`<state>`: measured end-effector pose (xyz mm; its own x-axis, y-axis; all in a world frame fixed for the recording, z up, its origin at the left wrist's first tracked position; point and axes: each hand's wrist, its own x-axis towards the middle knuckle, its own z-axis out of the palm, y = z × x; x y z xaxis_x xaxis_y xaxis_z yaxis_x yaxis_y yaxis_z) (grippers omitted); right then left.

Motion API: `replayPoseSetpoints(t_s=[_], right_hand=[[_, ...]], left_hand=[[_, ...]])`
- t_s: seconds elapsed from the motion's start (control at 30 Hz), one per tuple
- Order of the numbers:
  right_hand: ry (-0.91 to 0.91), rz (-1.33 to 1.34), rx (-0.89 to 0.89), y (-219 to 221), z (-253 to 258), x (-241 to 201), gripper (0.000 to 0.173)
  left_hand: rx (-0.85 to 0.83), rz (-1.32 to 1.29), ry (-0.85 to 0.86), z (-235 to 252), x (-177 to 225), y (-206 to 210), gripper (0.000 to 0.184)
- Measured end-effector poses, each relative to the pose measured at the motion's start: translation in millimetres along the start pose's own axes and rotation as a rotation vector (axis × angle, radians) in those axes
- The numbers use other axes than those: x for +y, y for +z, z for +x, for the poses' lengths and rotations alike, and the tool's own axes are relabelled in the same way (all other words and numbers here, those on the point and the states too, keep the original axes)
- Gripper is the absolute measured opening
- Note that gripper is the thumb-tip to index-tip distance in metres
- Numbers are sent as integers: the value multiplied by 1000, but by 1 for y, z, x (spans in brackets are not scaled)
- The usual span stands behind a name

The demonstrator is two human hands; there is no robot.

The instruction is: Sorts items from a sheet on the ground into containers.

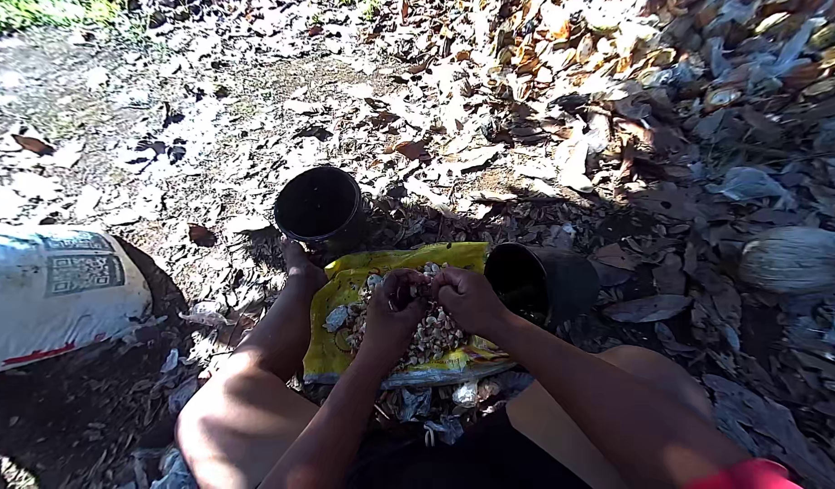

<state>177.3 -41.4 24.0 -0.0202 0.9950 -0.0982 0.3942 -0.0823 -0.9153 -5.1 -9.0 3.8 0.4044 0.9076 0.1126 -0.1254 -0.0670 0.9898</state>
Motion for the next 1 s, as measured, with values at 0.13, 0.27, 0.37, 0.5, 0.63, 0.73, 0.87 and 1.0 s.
replayPoseSetpoints(t_s=[0.13,0.27,0.37,0.5,0.63,0.73,0.87,1.0], right_hand=[[-23,-218,-64,2,6,7,34],[3,-521,-251,4,15,16,39],[-8,-468,-192,4,14,10,53],[-173,-429,-178,4,11,3,51],[-184,-454,-191,6,11,6,35],[-149,-453,-205,4,11,6,35],[-116,-517,-265,7,9,9,36],[13,-590,-254,3,11,6,35]], left_hand=[[88,14,-29,3,-2,-10,37],[147,80,-81,5,-8,-24,38],[104,91,-171,5,-11,-30,36],[6,-43,-319,2,-3,-25,44],[5,-92,-357,4,-4,-17,51],[36,-93,-360,6,-6,-14,51],[18,-112,-381,5,-13,-13,52],[30,-123,-420,10,-23,-22,41]])
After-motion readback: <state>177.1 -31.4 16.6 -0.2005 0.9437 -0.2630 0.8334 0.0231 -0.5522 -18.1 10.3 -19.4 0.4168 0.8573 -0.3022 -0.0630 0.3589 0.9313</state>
